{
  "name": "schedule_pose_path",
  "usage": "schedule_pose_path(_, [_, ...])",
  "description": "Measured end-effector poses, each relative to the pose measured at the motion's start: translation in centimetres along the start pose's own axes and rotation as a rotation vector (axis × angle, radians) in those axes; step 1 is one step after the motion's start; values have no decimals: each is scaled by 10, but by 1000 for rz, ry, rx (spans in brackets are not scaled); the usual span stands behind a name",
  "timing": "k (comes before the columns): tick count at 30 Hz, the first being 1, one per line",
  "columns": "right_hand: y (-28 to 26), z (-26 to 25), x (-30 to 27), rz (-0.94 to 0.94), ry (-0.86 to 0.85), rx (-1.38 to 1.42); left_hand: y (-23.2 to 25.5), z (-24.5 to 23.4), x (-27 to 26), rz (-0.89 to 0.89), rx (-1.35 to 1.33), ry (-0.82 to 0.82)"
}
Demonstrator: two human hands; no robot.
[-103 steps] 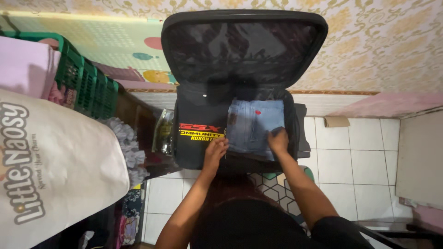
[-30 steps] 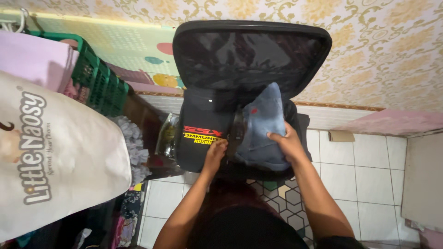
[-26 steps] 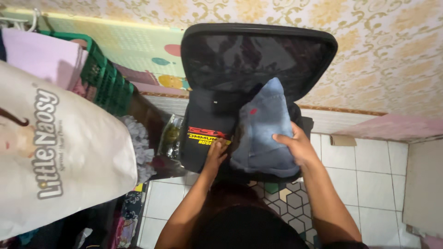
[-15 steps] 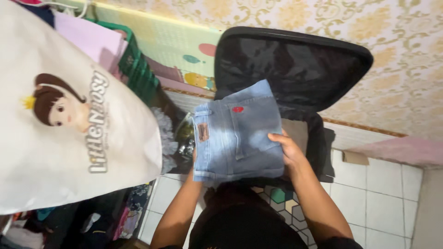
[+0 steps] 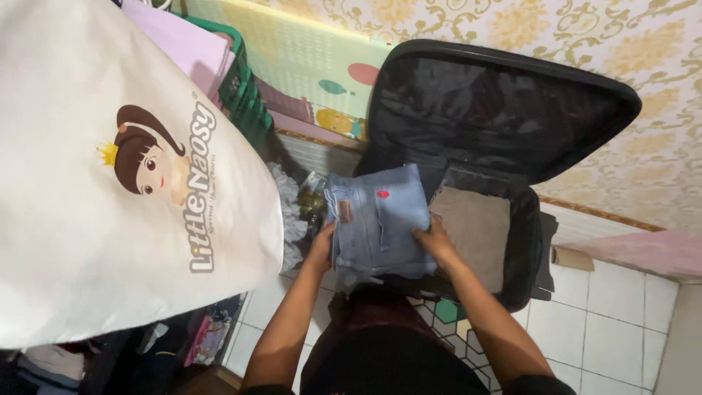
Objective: The person removes folded clothes, including pants, shorts, and shirts, from an open suitcase and places them onto shelves inside a wardrobe by hand.
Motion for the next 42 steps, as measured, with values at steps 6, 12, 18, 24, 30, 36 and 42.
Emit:
schedule_pose_path(6, [-47,60,-18,-474,110,-464,36,33,-24,324,437,20])
schedule_pose_path(12, [-84,100,-27,-267,41,-267,51,88,-36,397,684,-84])
schedule_pose_path(18, [-99,46,-30,-238,110,-121,60,104,-24,430,622,-373])
schedule_pose_path(24, [-83,-60,-32,34,176,-73,71,81,-19,130,403,-263])
schedule_pose_path(30, [-83,-196,-92,131,397,-76,102,44,12,280,422,-196])
schedule_pose_path(36, [-41,-251,-123,103,444,156,94,45,43,411,1072,92])
schedule_pose_path(42, [9,-247,-116,197,472,198,42,170,-5,1021,1703,80])
Point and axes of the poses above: each hand's wrist, its own x-axis towards the middle knuckle, its own z-axis out of the palm, y = z × x, the point moved 7 cm from there along x, towards the middle knuckle, and after that the axes turned 9 degrees about x, right-handed, at the moved point
